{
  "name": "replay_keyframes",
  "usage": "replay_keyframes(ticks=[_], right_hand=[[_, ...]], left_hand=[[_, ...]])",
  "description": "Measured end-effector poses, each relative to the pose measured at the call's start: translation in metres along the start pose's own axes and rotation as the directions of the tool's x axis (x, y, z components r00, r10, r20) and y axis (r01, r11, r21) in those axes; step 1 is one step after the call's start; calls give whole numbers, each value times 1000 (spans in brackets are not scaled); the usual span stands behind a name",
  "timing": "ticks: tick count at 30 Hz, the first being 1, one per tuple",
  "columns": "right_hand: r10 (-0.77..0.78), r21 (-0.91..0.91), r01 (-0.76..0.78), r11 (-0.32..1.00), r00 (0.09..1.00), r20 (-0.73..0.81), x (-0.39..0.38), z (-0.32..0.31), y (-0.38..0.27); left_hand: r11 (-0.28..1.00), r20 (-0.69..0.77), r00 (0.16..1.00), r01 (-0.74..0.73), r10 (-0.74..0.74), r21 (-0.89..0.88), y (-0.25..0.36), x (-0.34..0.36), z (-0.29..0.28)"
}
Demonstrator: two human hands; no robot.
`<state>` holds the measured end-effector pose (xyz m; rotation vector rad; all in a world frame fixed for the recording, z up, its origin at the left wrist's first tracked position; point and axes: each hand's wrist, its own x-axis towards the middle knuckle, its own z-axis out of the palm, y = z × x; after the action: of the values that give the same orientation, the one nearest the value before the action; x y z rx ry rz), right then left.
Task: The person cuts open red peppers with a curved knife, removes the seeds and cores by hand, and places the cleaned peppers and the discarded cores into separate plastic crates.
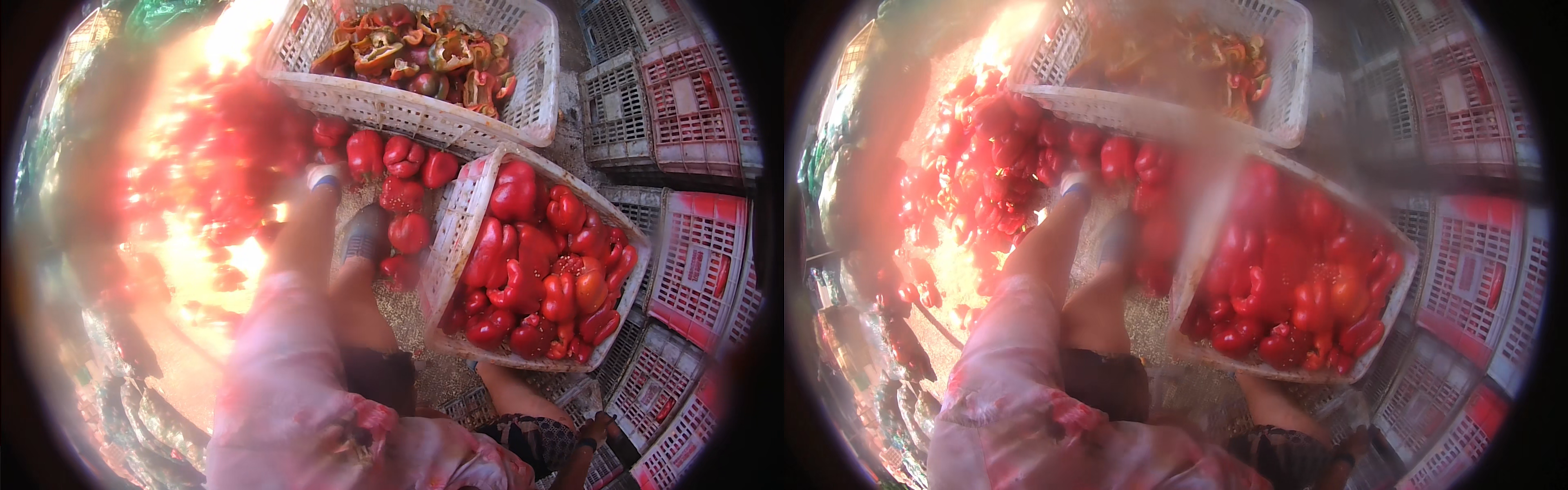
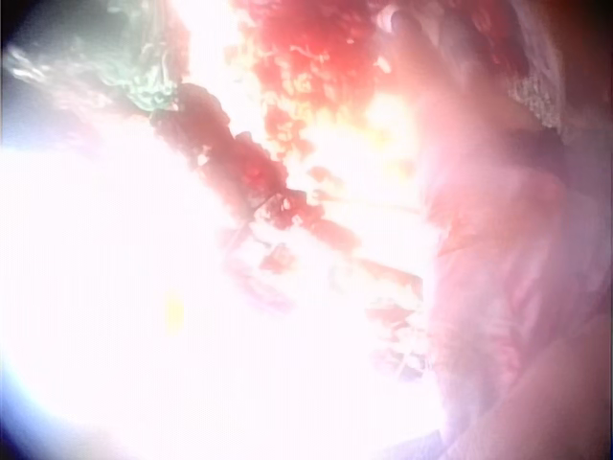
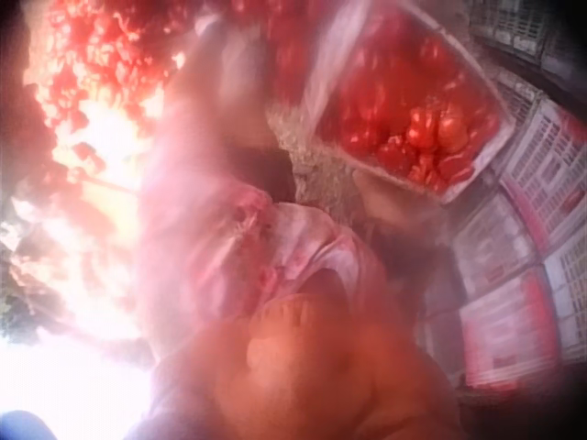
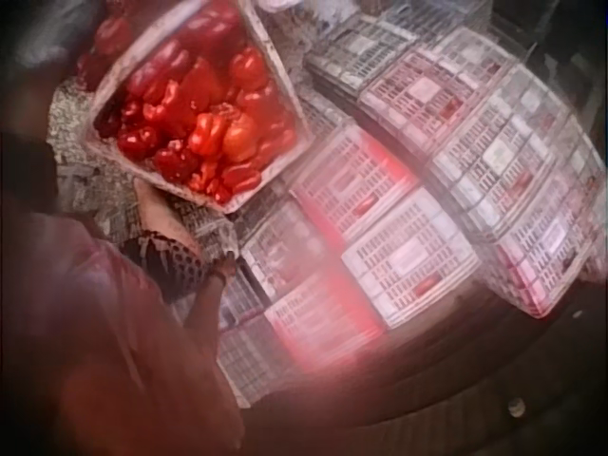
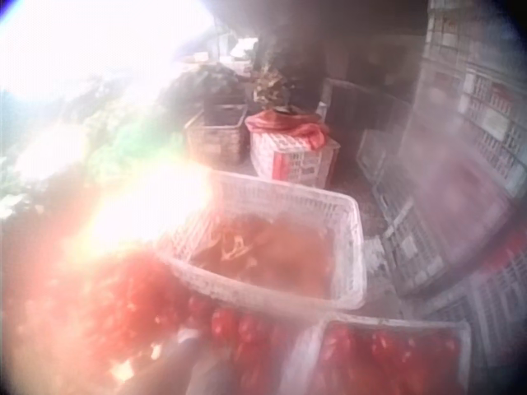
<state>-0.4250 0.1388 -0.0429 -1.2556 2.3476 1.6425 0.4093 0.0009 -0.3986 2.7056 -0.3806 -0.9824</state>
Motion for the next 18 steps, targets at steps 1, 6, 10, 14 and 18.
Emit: replay_keyframes(ticks=[1,6,10,14,18], right_hand=[[30,147,-22,989,998,-52,6,5,-1],[242,989,144,39,959,-149,48,51,-1],[310,872,376,313,828,-468,63,41,-2],[300,844,527,95,793,-529,73,19,14],[193,765,284,-577,959,-210,-6,-109,-14]], left_hand=[[999,46,999,14,-15,36,8,8,6],[984,178,974,156,-138,-89,45,-30,-10],[956,87,993,98,-77,-275,23,-46,-16],[846,-44,992,-124,119,-518,19,-91,-46],[597,-198,832,-518,519,-613,64,-217,-118]])
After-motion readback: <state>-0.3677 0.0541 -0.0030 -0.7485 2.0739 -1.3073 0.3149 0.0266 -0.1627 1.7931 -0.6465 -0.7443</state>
